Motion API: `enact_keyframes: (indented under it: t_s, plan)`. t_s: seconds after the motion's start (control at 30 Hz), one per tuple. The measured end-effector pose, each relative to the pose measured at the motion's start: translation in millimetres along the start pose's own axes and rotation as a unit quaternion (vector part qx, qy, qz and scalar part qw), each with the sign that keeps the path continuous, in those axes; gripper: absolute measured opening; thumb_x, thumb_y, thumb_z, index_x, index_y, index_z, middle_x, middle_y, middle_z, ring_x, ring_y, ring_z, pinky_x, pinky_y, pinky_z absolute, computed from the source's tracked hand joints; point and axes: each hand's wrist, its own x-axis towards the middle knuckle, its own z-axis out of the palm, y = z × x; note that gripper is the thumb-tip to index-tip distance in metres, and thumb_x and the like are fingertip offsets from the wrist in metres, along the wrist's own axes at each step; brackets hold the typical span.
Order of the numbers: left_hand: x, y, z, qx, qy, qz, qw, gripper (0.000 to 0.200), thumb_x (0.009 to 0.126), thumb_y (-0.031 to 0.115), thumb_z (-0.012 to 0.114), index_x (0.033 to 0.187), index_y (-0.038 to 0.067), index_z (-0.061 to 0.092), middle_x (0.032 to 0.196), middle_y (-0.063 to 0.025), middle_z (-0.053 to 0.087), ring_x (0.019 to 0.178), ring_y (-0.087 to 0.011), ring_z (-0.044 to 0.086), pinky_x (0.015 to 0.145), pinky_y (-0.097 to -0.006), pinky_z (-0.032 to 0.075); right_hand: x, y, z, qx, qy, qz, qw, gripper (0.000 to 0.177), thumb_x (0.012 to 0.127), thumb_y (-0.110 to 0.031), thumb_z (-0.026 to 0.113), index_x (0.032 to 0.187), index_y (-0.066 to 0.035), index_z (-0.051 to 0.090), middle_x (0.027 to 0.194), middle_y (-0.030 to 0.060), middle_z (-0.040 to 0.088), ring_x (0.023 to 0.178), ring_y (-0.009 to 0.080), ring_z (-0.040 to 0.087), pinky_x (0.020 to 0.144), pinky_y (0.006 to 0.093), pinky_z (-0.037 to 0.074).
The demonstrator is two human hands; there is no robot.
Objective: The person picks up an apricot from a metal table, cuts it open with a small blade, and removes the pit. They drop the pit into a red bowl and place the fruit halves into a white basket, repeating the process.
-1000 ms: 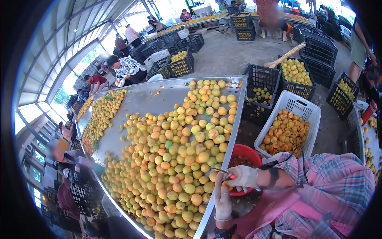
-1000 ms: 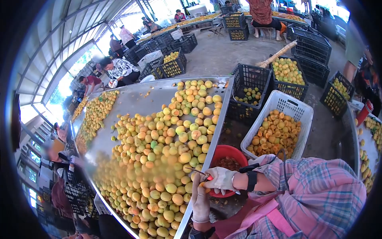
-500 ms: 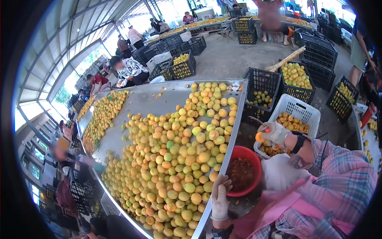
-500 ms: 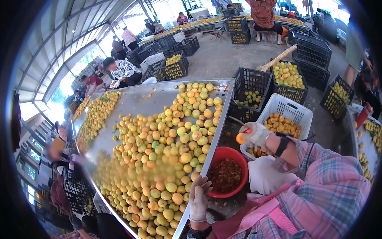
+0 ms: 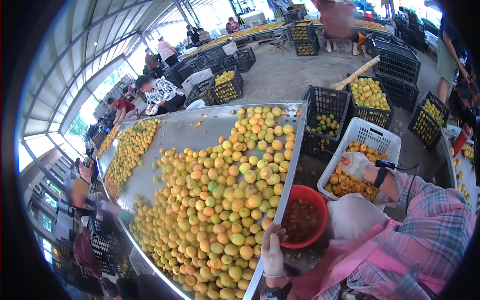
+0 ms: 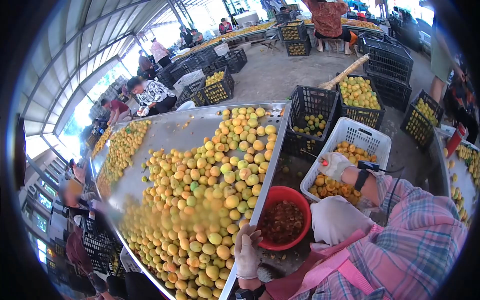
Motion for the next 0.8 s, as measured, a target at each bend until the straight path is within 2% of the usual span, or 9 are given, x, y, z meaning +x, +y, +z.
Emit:
enact_keyframes:
  t_s: [0.27, 0.37, 0.47, 0.53, 0.57, 0.63, 0.67, 0.73, 0.8]
  plan:
    - [-2, 6, 0, -0.005, 0.004, 0.002, 1.000, 0.041, 0.102, 0.020, 0.045, 0.136, -0.004, 0.044, 0.127, -0.0172, 0.056, 0.110, -0.0249, 0.059, 0.091, -0.0343, 0.051, 12, -70, 3, 0.049, -0.010, -0.119, 0.992, 0.029, 0.079, -0.032, 0.062, 0.091, -0.006, 0.068, 0.090, 0.0152, 0.067, 0.088, 0.0344, 0.064, 0.085, 0.0405, 0.050]
    - [-4, 12, 1, -0.010, 0.009, 0.009, 1.000, 0.041, 0.102, 0.020, 0.045, 0.136, -0.004, 0.044, 0.127, -0.0170, 0.056, 0.110, -0.0244, 0.059, 0.092, -0.0343, 0.050, 12, -119, -11, 0.099, -0.083, -0.109, 0.986, 0.032, 0.080, -0.031, 0.063, 0.099, -0.006, 0.066, 0.087, 0.0136, 0.067, 0.084, 0.0307, 0.066, 0.075, 0.0352, 0.054]
    - [-6, 17, -1, -0.011, 0.030, 0.011, 0.999, 0.040, 0.103, 0.019, 0.043, 0.135, -0.004, 0.044, 0.127, -0.0167, 0.055, 0.109, -0.0239, 0.059, 0.093, -0.0344, 0.050, 11, -159, -19, 0.307, -0.192, 0.000, 0.932, 0.036, 0.086, -0.030, 0.061, 0.110, -0.003, 0.060, 0.088, 0.0103, 0.066, 0.078, 0.0222, 0.067, 0.058, 0.0280, 0.055]
    - [-5, 15, -4, -0.006, 0.040, 0.011, 0.999, 0.043, 0.102, 0.024, 0.045, 0.135, -0.003, 0.044, 0.128, -0.0170, 0.054, 0.109, -0.0243, 0.059, 0.093, -0.0352, 0.049, 24, -170, -2, 0.377, -0.165, -0.240, 0.879, 0.037, 0.092, -0.030, 0.058, 0.115, -0.001, 0.055, 0.091, 0.0081, 0.064, 0.076, 0.0146, 0.066, 0.048, 0.0216, 0.051]
    - [-4, 15, -5, -0.002, 0.050, 0.009, 0.999, 0.046, 0.102, 0.029, 0.046, 0.135, -0.003, 0.044, 0.129, -0.0174, 0.053, 0.109, -0.0247, 0.058, 0.093, -0.0359, 0.048, 23, -179, -1, 0.378, -0.165, -0.241, 0.879, 0.037, 0.092, -0.030, 0.058, 0.115, -0.001, 0.055, 0.091, 0.0081, 0.064, 0.076, 0.0146, 0.066, 0.048, 0.0216, 0.051]
    - [-3, 17, -5, -0.008, 0.066, 0.008, 0.998, 0.045, 0.102, 0.028, 0.046, 0.135, -0.003, 0.045, 0.128, -0.0175, 0.054, 0.108, -0.0245, 0.059, 0.093, -0.0355, 0.048, 7, -213, -16, 0.563, -0.271, -0.073, 0.777, 0.036, 0.094, -0.033, 0.057, 0.111, -0.001, 0.056, 0.094, 0.0077, 0.064, 0.076, 0.0149, 0.066, 0.049, 0.0242, 0.051]
    - [-3, 17, -5, -0.014, 0.082, 0.008, 0.997, 0.045, 0.102, 0.027, 0.045, 0.134, -0.003, 0.045, 0.127, -0.0176, 0.055, 0.107, -0.0242, 0.059, 0.092, -0.0352, 0.048, 8, -216, -10, 0.563, -0.271, -0.074, 0.777, 0.036, 0.094, -0.033, 0.057, 0.111, -0.001, 0.056, 0.094, 0.0077, 0.064, 0.076, 0.0149, 0.066, 0.049, 0.0242, 0.051]
    - [-1, 14, -9, -0.007, 0.080, 0.015, 0.997, 0.044, 0.102, 0.027, 0.045, 0.134, -0.003, 0.045, 0.126, -0.0176, 0.056, 0.106, -0.0240, 0.059, 0.091, -0.0349, 0.048, 9, -217, 16, 0.708, -0.315, -0.056, 0.629, 0.034, 0.093, -0.033, 0.059, 0.107, -0.003, 0.058, 0.093, 0.0082, 0.064, 0.077, 0.0172, 0.066, 0.050, 0.0253, 0.051]
    - [1, 12, -11, 0.000, 0.078, 0.022, 0.997, 0.044, 0.102, 0.026, 0.045, 0.134, -0.003, 0.045, 0.125, -0.0176, 0.056, 0.105, -0.0237, 0.060, 0.091, -0.0346, 0.049, 8, -211, 49, 0.728, -0.360, 0.046, 0.582, 0.031, 0.096, -0.033, 0.055, 0.103, -0.003, 0.060, 0.094, 0.0097, 0.065, 0.079, 0.0185, 0.065, 0.055, 0.0283, 0.049]
